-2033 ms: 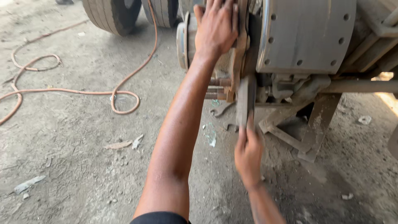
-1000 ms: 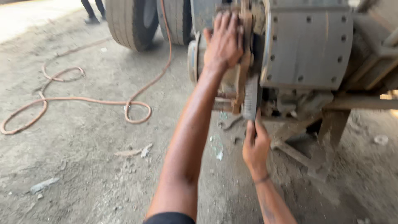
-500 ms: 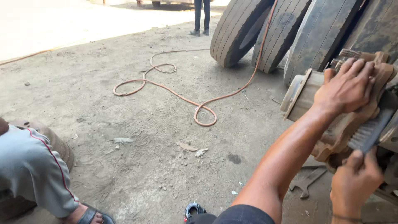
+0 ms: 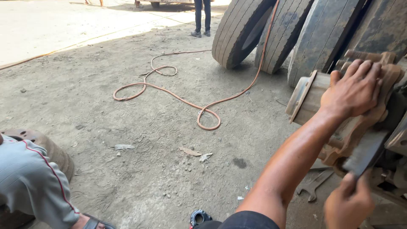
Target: The person uses a wire brush to scrub the surface of a truck's wheel hub and brake assembly. They hold the assembly with one hand while brushing with the other, focusing on removing rust and debris from the metal surfaces.
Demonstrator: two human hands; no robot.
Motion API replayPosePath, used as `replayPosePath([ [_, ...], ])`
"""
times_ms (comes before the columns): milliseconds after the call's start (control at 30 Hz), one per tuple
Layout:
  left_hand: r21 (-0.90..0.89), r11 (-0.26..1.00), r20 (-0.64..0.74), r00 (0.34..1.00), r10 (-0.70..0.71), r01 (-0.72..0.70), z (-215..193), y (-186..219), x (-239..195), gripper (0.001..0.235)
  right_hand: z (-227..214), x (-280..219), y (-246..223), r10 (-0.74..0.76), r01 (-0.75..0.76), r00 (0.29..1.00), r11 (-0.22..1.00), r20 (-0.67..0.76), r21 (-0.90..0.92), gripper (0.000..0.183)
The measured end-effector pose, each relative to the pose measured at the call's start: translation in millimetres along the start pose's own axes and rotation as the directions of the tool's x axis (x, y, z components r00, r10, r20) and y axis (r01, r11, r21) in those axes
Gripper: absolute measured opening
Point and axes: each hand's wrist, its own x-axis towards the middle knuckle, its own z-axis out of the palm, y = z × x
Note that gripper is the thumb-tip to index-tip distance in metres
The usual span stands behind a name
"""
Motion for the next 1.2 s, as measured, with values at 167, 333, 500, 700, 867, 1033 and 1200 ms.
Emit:
replayPosePath([
  [167,0.096,0.995,-0.068,0.998,0.0,0.006,2.2,2.9,-3.8,0.057,2.6,-14.4,24.1,0.101,-0.098,0.993,0.994,0.06,-0.052,0.035],
  [333,0.058,0.998,-0.09,0.996,0.02,-0.015,12.8,-4.1,-0.2,0.057,-11.2,-60.1,69.3,0.146,-0.135,0.986,0.983,0.08,-0.124,0.039],
  [500,-0.002,1.0,-0.174,0.984,0.028,-0.029,40.1,-10.5,-0.6,0.051,29.4,-36.6,107.9,0.237,-0.24,0.965,0.971,0.111,0.015,0.037],
  [700,0.008,0.999,-0.142,0.989,0.048,-0.047,41.4,-16.7,-2.0,0.057,114.7,75.6,84.1,0.156,-0.177,0.977,0.973,0.142,0.148,0.035],
  [867,0.064,0.997,-0.069,0.996,0.05,-0.045,26.4,-16.5,-3.7,0.062,128.2,129.2,34.3,0.126,-0.156,0.977,0.973,0.172,0.171,0.033],
  [1033,0.053,0.997,-0.079,0.995,0.055,-0.05,15.2,-16.4,1.1,0.06,150.3,155.1,18.6,0.125,-0.16,0.973,0.971,0.192,0.179,0.032],
  [1200,0.028,0.998,-0.084,0.995,0.053,-0.05,-14.4,-4.3,-12.0,0.059,155.0,191.5,17.9,0.139,-0.172,0.979,0.956,0.148,0.239,0.031],
])
